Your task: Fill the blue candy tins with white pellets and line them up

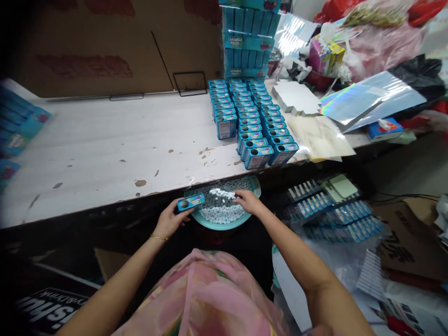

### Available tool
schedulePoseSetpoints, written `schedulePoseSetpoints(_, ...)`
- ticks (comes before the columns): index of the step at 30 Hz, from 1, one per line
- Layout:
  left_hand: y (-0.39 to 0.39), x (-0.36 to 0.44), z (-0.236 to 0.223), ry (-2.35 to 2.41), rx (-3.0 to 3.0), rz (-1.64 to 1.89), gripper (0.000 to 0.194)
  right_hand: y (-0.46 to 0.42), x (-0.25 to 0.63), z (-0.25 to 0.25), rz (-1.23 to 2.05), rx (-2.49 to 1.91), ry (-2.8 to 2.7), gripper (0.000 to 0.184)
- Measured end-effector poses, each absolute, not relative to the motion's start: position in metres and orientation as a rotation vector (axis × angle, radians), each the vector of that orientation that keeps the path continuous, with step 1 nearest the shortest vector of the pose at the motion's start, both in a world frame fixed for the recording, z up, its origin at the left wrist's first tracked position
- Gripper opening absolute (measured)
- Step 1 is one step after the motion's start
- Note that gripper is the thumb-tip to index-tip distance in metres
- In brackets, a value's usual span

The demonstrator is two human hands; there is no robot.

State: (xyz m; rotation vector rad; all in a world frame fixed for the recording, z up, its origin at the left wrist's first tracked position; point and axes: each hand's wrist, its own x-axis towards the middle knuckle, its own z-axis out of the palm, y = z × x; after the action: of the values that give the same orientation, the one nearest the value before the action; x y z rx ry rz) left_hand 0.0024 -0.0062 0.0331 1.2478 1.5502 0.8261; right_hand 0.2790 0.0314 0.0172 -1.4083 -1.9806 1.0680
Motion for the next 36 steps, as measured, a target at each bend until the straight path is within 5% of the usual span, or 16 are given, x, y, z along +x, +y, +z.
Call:
schedulePoseSetpoints(9,0.018,0.041,0.03,1.718,1.863,0.585,0.04,0.031,0.265,0.104,0.767,-1.594,-2.467,0.031)
schedulePoseSetpoints(21,0.014,0.05,0.029,1.734,1.952,0.511,0.039,0.016,0.227,0.129,0.163,-1.636,-2.821,0.024)
schedulePoseSetpoints(28,0.002,0.01,0.035,1.705,1.576,0.807,0.047,0.025,0.278,0.057,0.504,-2.019,-2.553,0.027)
schedulePoseSetpoints(36,-0.008,-0.013,0.033,1.761,1.348,0.969,0.052,0.046,0.213,-0.04,0.9,-2.046,-2.298,0.038)
